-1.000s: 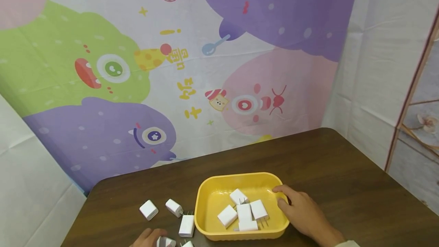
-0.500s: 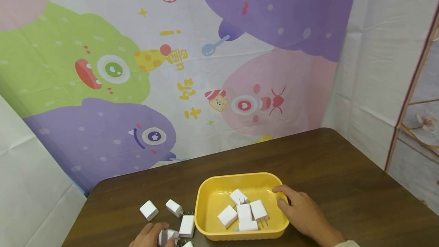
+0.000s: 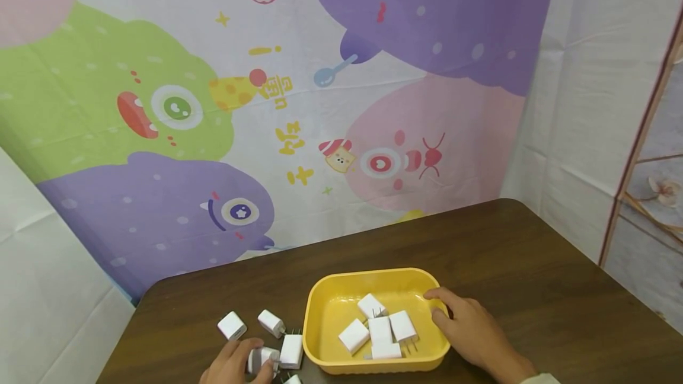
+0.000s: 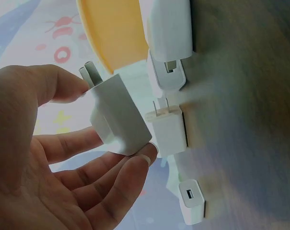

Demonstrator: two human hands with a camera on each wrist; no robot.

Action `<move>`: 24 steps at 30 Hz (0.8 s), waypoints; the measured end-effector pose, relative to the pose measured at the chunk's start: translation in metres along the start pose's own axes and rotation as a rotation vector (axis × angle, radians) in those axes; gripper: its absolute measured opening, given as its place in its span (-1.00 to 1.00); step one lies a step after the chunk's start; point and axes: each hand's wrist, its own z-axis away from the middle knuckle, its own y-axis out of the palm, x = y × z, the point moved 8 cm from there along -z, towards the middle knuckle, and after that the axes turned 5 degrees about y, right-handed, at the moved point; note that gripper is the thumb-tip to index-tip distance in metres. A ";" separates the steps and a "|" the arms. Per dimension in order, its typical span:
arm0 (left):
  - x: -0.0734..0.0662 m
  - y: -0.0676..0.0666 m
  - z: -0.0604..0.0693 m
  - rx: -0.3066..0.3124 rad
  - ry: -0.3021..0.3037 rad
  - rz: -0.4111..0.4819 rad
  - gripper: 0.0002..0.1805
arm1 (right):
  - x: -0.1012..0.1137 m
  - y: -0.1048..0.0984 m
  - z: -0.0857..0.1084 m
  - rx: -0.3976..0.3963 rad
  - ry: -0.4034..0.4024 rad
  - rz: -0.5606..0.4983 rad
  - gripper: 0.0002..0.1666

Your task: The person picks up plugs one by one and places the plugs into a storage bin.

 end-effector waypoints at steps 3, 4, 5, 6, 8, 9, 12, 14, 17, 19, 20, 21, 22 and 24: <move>-0.001 0.000 -0.001 0.012 -0.009 -0.006 -0.62 | -0.001 0.000 0.000 0.003 0.009 -0.002 -0.71; -0.001 0.000 -0.001 0.022 -0.016 -0.008 -0.62 | -0.001 0.000 0.000 0.002 0.010 0.000 -0.71; -0.001 0.001 -0.002 0.031 -0.021 -0.010 -0.61 | -0.001 0.001 -0.001 0.002 0.012 -0.001 -0.71; -0.001 0.001 -0.002 0.038 -0.026 -0.011 -0.61 | -0.001 0.001 -0.001 0.002 0.012 -0.002 -0.71; -0.003 0.001 -0.003 0.040 -0.024 -0.011 -0.60 | -0.001 0.000 -0.001 0.003 0.011 -0.001 -0.71; -0.005 0.001 -0.003 0.035 -0.020 -0.007 -0.61 | 0.000 0.000 0.000 0.002 0.009 -0.002 -0.70; -0.011 -0.003 -0.003 -0.006 0.001 0.000 -0.62 | 0.000 -0.001 0.000 -0.001 0.003 -0.006 -0.70; -0.014 -0.004 -0.004 -0.023 0.018 0.000 -0.62 | 0.000 -0.001 0.000 -0.003 0.004 -0.006 -0.71; -0.019 -0.006 -0.005 -0.038 0.029 0.006 -0.62 | 0.000 -0.001 0.000 -0.006 0.008 -0.005 -0.71; -0.022 -0.008 -0.005 -0.056 0.042 0.016 -0.63 | 0.000 -0.001 0.000 -0.006 0.008 -0.005 -0.71; -0.024 -0.009 -0.004 -0.068 0.047 0.021 -0.64 | 0.000 -0.001 0.000 -0.008 0.007 -0.004 -0.72; -0.025 -0.011 -0.004 -0.081 0.054 0.026 -0.65 | 0.000 -0.001 0.000 -0.007 0.003 -0.005 -0.72; -0.027 -0.012 -0.004 -0.090 0.059 0.027 -0.66 | 0.000 -0.001 0.000 -0.006 0.002 -0.005 -0.71; -0.029 -0.013 -0.005 -0.099 0.065 0.025 -0.66 | 0.000 -0.001 0.000 -0.002 0.002 -0.008 -0.71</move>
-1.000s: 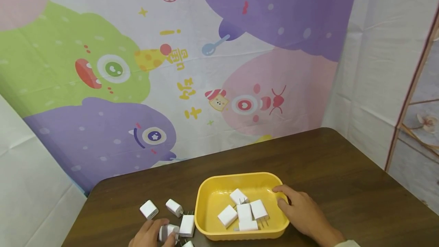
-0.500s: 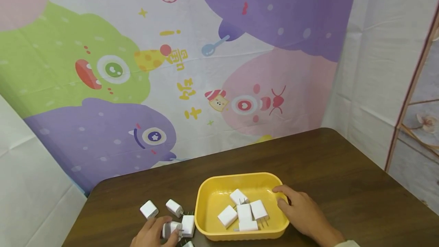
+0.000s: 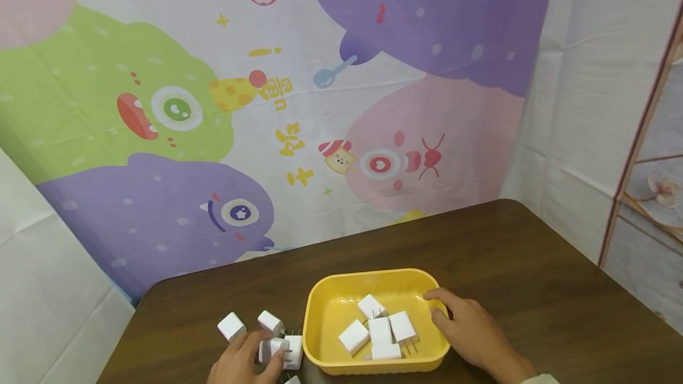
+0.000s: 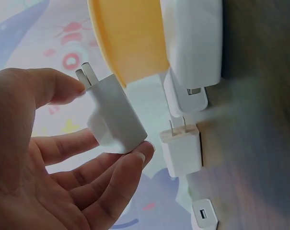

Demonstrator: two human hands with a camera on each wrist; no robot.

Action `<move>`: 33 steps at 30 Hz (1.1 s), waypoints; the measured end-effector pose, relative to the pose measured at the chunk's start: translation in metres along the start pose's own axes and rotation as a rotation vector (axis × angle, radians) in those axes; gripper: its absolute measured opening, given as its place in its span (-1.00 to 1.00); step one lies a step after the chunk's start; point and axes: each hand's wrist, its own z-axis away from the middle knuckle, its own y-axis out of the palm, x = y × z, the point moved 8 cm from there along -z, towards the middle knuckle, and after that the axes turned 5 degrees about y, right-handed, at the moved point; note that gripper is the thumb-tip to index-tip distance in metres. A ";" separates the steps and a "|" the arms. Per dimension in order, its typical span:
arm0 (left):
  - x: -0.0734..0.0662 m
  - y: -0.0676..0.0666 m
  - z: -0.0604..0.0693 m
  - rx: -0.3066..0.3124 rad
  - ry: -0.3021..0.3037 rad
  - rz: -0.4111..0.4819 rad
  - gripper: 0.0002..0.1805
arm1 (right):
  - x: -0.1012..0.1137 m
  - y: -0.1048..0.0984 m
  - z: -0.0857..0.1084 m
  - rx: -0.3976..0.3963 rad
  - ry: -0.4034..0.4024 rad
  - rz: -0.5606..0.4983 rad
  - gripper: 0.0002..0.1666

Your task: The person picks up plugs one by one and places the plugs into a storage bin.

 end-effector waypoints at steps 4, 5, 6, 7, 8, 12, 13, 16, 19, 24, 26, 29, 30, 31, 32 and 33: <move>-0.001 0.002 -0.002 0.042 -0.019 -0.008 -0.63 | -0.001 0.001 -0.001 0.011 0.012 -0.002 -0.70; -0.002 0.002 -0.003 0.054 -0.024 -0.009 -0.62 | -0.001 0.002 -0.001 0.015 0.015 -0.003 -0.70; -0.002 0.003 -0.003 0.068 -0.031 -0.011 -0.62 | -0.001 0.002 -0.001 0.017 0.017 -0.001 -0.70; -0.002 0.003 -0.004 0.078 -0.036 -0.008 -0.61 | -0.001 0.002 -0.001 0.017 0.016 0.000 -0.69; -0.003 0.003 -0.004 0.086 -0.038 -0.006 -0.61 | -0.002 0.002 -0.001 0.019 0.017 0.002 -0.69; -0.005 0.005 -0.006 0.122 -0.045 0.009 -0.60 | -0.001 0.002 -0.001 0.017 0.008 0.005 -0.69; -0.005 0.006 -0.007 0.129 -0.041 0.013 -0.60 | -0.001 0.002 0.000 0.015 0.007 0.007 -0.69; -0.008 0.009 -0.008 0.146 -0.030 0.020 -0.57 | -0.001 0.002 0.000 0.012 0.001 0.011 -0.70; -0.013 0.009 -0.008 0.141 -0.008 0.016 -0.57 | -0.001 0.002 0.001 0.015 0.004 0.014 -0.70; -0.029 0.004 -0.012 0.053 0.085 0.005 -0.61 | -0.002 0.002 0.000 0.009 -0.001 0.003 -0.70; -0.035 0.001 -0.013 0.002 0.127 0.005 -0.63 | -0.002 0.002 0.000 0.004 -0.004 0.002 -0.71; -0.043 -0.001 -0.015 -0.037 0.148 0.005 -0.65 | -0.002 0.001 0.000 0.002 -0.006 0.004 -0.71; -0.044 -0.001 -0.016 -0.040 0.141 0.012 -0.65 | -0.002 0.002 0.000 0.005 -0.001 0.006 -0.71; -0.045 -0.001 -0.017 -0.036 0.132 0.019 -0.66 | -0.001 0.001 0.000 0.006 -0.001 0.006 -0.71; -0.047 0.000 -0.018 -0.028 0.122 0.025 -0.66 | -0.001 0.001 0.000 0.006 -0.005 0.003 -0.71; -0.047 0.001 -0.019 -0.016 0.108 0.029 -0.66 | -0.001 0.001 0.001 0.006 -0.008 0.002 -0.70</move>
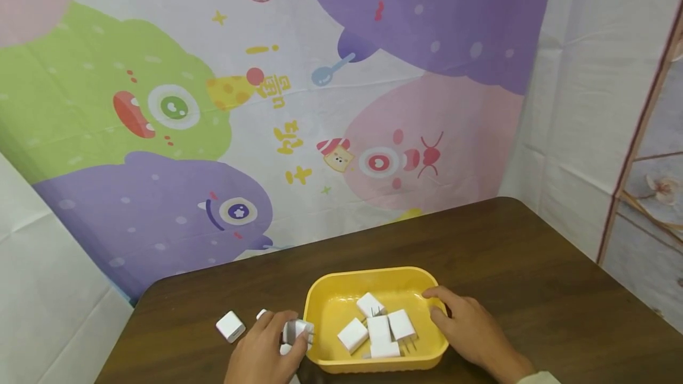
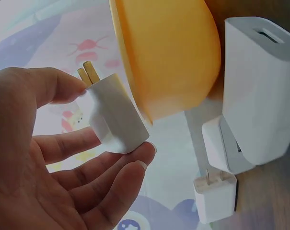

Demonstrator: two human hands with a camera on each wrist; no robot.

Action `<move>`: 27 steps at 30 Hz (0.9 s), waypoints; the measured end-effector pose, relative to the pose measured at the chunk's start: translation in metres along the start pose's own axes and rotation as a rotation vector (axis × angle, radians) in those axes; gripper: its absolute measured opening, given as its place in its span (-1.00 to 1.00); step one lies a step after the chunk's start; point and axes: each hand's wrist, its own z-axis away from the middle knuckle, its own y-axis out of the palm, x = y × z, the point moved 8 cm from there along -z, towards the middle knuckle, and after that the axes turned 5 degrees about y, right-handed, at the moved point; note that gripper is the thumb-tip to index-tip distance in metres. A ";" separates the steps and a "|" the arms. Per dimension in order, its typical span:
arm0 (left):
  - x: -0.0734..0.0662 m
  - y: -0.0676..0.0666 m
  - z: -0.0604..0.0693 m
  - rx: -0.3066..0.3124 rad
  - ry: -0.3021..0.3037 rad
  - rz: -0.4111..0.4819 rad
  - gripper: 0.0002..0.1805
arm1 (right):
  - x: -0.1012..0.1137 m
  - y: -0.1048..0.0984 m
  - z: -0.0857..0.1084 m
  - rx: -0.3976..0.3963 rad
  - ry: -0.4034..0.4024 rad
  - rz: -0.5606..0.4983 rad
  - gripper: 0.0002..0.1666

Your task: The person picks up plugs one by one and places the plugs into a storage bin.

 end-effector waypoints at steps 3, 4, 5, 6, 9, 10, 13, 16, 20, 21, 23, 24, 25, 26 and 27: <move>-0.001 0.001 -0.003 0.025 -0.023 0.011 -0.65 | 0.001 0.000 0.000 0.007 0.000 -0.002 -0.70; -0.002 0.002 -0.003 0.031 -0.025 0.010 -0.65 | 0.001 0.000 0.000 0.008 0.001 -0.001 -0.70; -0.002 0.002 -0.004 0.035 -0.027 0.010 -0.65 | 0.001 0.000 0.000 0.008 0.002 0.001 -0.70; -0.003 0.002 -0.004 0.038 -0.025 0.007 -0.65 | 0.000 0.000 0.000 0.010 0.007 0.004 -0.70; -0.004 0.004 -0.006 0.049 -0.017 -0.001 -0.64 | -0.001 0.002 0.000 0.013 0.015 0.005 -0.71; -0.004 0.004 -0.007 0.051 -0.013 -0.001 -0.64 | -0.001 0.002 0.000 0.014 0.017 0.002 -0.71; -0.005 0.004 -0.008 0.051 0.000 0.003 -0.65 | -0.001 0.002 0.000 0.013 0.017 -0.003 -0.70; -0.007 0.004 -0.010 0.045 0.024 0.006 -0.65 | -0.001 0.002 -0.001 0.009 0.017 -0.003 -0.71; -0.012 0.003 -0.012 0.045 0.049 0.002 -0.63 | -0.001 0.001 -0.001 0.000 0.013 -0.002 -0.71; -0.013 0.003 -0.013 0.044 0.058 0.000 -0.63 | -0.001 0.001 -0.001 -0.001 0.012 -0.001 -0.72; -0.015 0.003 -0.014 0.040 0.072 -0.003 -0.62 | -0.001 0.001 -0.001 -0.002 0.008 0.000 -0.72; -0.016 0.002 -0.015 0.036 0.081 -0.003 -0.63 | -0.001 0.001 -0.001 -0.002 0.006 0.000 -0.72; -0.017 0.002 -0.015 0.030 0.091 -0.004 -0.63 | -0.001 0.001 -0.001 -0.001 0.006 0.001 -0.72; -0.018 0.002 -0.016 0.028 0.101 -0.005 -0.63 | -0.001 0.001 -0.001 0.001 0.006 0.001 -0.72; -0.019 0.002 -0.016 0.026 0.104 -0.006 -0.63 | -0.001 0.001 -0.001 0.001 0.006 0.002 -0.71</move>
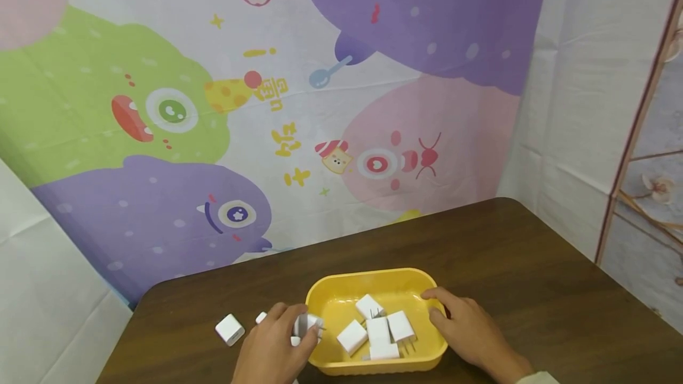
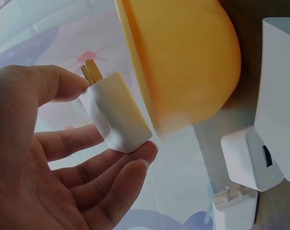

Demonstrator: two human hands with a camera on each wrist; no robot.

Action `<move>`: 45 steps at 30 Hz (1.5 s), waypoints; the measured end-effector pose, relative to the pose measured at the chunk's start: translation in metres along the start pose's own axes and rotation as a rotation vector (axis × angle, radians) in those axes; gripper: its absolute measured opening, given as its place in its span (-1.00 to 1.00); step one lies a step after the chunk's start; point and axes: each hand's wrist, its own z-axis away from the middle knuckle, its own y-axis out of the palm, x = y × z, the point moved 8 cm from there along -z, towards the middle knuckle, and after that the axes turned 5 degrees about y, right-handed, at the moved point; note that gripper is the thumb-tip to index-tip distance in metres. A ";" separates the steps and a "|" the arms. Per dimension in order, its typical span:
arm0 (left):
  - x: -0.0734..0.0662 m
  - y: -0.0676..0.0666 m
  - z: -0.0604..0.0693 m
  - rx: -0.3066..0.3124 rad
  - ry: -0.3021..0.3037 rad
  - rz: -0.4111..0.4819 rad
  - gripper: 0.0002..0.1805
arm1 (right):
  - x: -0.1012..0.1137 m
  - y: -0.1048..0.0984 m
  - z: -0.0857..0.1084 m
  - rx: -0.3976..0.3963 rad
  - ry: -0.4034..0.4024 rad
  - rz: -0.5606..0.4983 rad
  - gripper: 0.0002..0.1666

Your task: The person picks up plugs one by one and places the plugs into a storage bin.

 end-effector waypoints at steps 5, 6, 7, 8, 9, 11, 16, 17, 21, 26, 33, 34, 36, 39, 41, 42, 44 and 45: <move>-0.003 0.002 -0.003 0.002 0.010 -0.007 -0.64 | 0.001 0.000 0.000 0.000 -0.002 0.001 -0.71; -0.003 0.002 -0.003 0.000 0.012 -0.009 -0.65 | 0.001 -0.001 0.001 -0.002 -0.005 0.000 -0.71; -0.004 0.003 -0.003 0.001 0.015 -0.010 -0.65 | 0.001 -0.001 0.001 -0.002 -0.006 0.000 -0.71; -0.004 0.003 -0.004 0.002 0.016 -0.011 -0.65 | 0.002 -0.001 0.001 -0.003 -0.008 -0.002 -0.71; -0.004 0.003 -0.004 0.000 0.019 -0.011 -0.65 | 0.002 -0.001 0.001 -0.002 -0.010 -0.005 -0.71; -0.005 0.003 -0.005 0.002 0.025 -0.009 -0.65 | 0.002 -0.001 0.001 -0.002 -0.011 -0.012 -0.71; -0.008 0.005 -0.007 0.009 0.038 0.001 -0.64 | 0.001 -0.001 0.001 0.001 -0.003 -0.016 -0.71; -0.009 0.005 -0.007 0.011 0.041 0.002 -0.64 | 0.000 -0.001 0.001 0.001 -0.002 -0.014 -0.71; -0.012 0.007 -0.009 0.011 0.059 0.001 -0.64 | 0.000 0.000 0.000 0.002 0.004 -0.002 -0.72; -0.017 0.011 -0.011 0.011 0.091 -0.002 -0.67 | 0.001 -0.001 0.001 0.005 0.010 -0.006 -0.72; -0.023 0.016 -0.014 0.038 0.118 0.018 -0.63 | 0.000 -0.001 0.000 0.002 0.019 -0.004 -0.72; -0.024 0.016 -0.014 0.040 0.122 0.017 -0.64 | 0.000 -0.001 0.000 0.000 0.018 -0.002 -0.72; -0.025 0.017 -0.015 0.040 0.129 0.014 -0.65 | 0.000 -0.001 0.000 -0.002 0.017 -0.005 -0.72; -0.025 0.020 -0.015 0.044 0.134 0.012 -0.66 | 0.000 -0.001 0.000 0.000 0.019 -0.008 -0.72; -0.025 0.021 -0.015 0.051 0.131 0.011 -0.67 | 0.000 -0.001 0.000 0.002 0.021 -0.007 -0.72; -0.025 0.022 -0.015 0.055 0.130 0.010 -0.67 | 0.000 0.000 0.000 0.003 0.021 -0.006 -0.72; -0.024 0.024 -0.015 0.059 0.130 0.004 -0.66 | 0.000 0.000 0.000 0.003 0.022 -0.004 -0.71; -0.025 0.024 -0.016 0.060 0.131 0.001 -0.66 | 0.000 -0.001 0.000 0.003 0.022 -0.003 -0.72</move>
